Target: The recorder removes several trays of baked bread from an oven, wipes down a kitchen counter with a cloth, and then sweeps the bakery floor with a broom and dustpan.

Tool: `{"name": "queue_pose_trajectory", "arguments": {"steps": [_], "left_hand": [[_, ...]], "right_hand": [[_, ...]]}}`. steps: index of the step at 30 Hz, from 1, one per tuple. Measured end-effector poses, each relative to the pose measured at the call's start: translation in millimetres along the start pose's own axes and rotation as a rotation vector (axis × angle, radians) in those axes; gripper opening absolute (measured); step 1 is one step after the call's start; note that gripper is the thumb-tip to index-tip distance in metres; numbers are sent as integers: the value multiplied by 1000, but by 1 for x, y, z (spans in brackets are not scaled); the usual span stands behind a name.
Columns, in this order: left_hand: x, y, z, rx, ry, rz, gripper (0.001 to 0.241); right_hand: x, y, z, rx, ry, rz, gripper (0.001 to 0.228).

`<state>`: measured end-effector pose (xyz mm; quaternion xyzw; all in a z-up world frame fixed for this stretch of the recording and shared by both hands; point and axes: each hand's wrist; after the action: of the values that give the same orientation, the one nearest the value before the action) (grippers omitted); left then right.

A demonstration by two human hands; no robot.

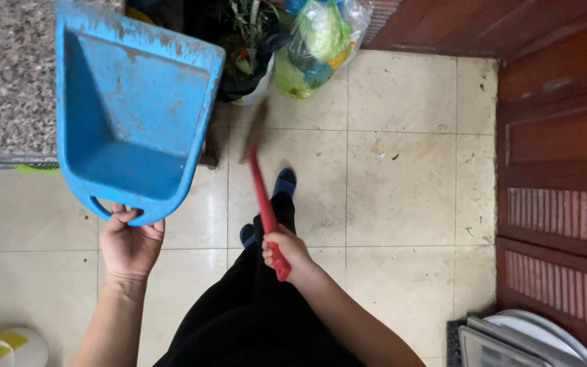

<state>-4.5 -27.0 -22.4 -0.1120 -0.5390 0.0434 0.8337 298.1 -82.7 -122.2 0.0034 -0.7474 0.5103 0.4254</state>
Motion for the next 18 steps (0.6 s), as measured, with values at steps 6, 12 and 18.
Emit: {"name": "queue_pose_trajectory", "arguments": {"steps": [6,12,18], "left_hand": [[13,11,-9,-57,-2,-22,60],[39,36,-13,-136,111,-18,60],[36,47,-29,-226,203,-21,63]], "right_hand": [[-96,95,-8,35,-184,-21,16],[-235,24,-57,-53,46,140,15],[-286,-43,-93,-41,176,397,17]]}}
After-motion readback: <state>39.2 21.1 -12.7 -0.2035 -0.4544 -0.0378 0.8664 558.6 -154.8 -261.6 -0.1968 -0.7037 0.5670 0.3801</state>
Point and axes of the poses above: each hand's wrist, its own y-axis towards the middle knuckle, its own x-axis out of the palm, z = x × y, and after that the axes turned 15 degrees about -z, right-handed
